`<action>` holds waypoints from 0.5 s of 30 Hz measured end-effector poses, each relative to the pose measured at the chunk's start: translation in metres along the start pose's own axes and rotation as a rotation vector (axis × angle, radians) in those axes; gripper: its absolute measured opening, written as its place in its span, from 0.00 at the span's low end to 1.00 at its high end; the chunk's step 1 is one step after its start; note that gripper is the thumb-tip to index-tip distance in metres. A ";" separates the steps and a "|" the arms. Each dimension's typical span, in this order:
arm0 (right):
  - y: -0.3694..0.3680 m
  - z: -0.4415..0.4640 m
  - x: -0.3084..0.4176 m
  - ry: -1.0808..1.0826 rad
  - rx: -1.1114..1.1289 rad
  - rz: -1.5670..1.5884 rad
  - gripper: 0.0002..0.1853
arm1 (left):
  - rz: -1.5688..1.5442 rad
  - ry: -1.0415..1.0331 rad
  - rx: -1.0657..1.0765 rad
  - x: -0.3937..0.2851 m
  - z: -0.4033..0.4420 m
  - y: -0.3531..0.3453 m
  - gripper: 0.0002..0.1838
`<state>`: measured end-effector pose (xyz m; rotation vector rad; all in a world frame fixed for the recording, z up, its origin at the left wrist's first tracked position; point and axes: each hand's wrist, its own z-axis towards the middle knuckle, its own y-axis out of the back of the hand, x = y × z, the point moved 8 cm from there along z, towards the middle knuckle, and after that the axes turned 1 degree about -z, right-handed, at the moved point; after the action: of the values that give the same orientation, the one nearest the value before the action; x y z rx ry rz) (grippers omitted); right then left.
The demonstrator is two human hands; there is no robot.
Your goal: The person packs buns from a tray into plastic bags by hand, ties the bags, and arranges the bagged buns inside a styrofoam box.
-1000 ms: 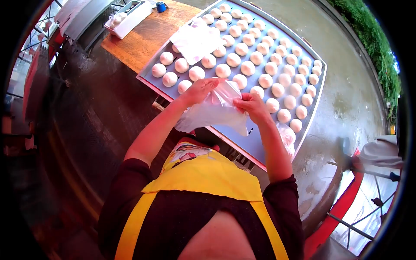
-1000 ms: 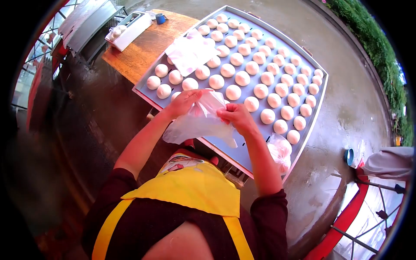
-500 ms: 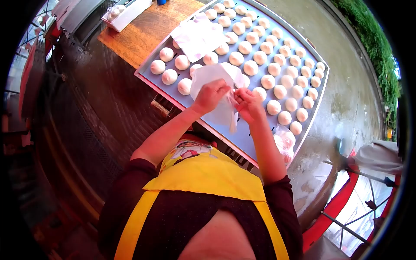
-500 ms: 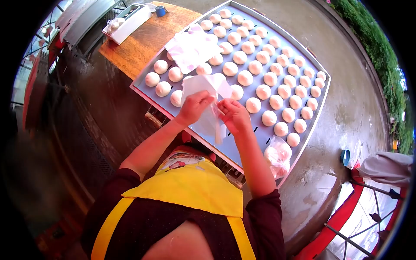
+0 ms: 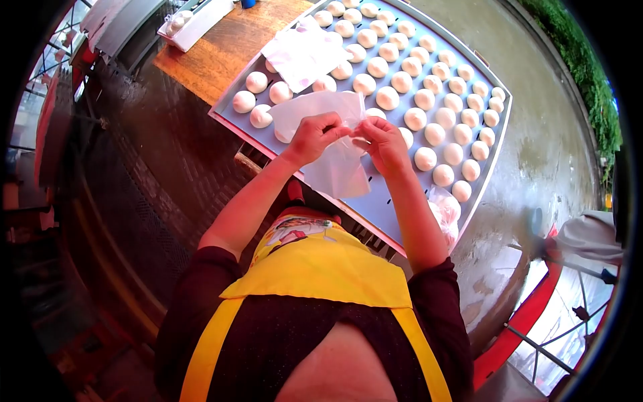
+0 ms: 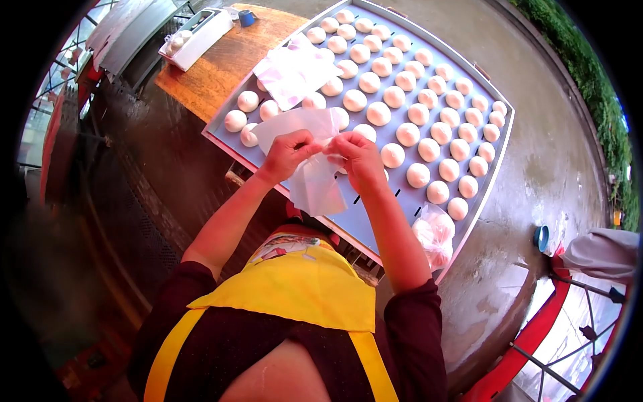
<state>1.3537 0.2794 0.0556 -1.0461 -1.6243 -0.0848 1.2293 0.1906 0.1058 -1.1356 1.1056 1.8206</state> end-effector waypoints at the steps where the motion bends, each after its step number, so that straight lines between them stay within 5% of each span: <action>1: 0.007 -0.002 -0.003 -0.008 -0.045 0.183 0.10 | -0.069 0.029 -0.085 0.009 -0.002 0.011 0.10; 3: 0.030 0.000 -0.009 -0.004 -0.024 0.598 0.09 | -0.206 0.085 -0.257 0.035 -0.006 0.039 0.11; 4: 0.033 -0.012 0.003 -0.002 -0.193 0.641 0.08 | -0.358 0.171 -0.384 0.041 -0.011 0.061 0.11; 6: 0.069 -0.011 0.015 0.169 -0.085 0.448 0.07 | -0.374 0.368 -0.354 0.098 -0.026 0.098 0.06; 8: 0.053 -0.023 0.032 0.283 -0.228 0.034 0.06 | 0.241 0.245 -0.317 0.062 -0.020 0.098 0.02; 11: 0.002 -0.023 0.057 0.334 -0.142 -0.479 0.06 | 0.437 -0.495 -0.182 -0.082 -0.001 0.030 0.06; 13: -0.033 -0.026 0.070 0.311 -0.028 -0.529 0.04 | 0.544 -0.497 0.027 -0.073 0.010 -0.023 0.05; 15: -0.050 -0.032 0.099 0.468 -0.006 -0.818 0.06 | 0.752 -0.093 0.054 -0.005 0.031 -0.023 0.08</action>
<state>1.3496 0.2883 0.1701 -0.2675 -1.5091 -0.8153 1.2417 0.2268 0.1115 -0.6192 1.6567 2.3433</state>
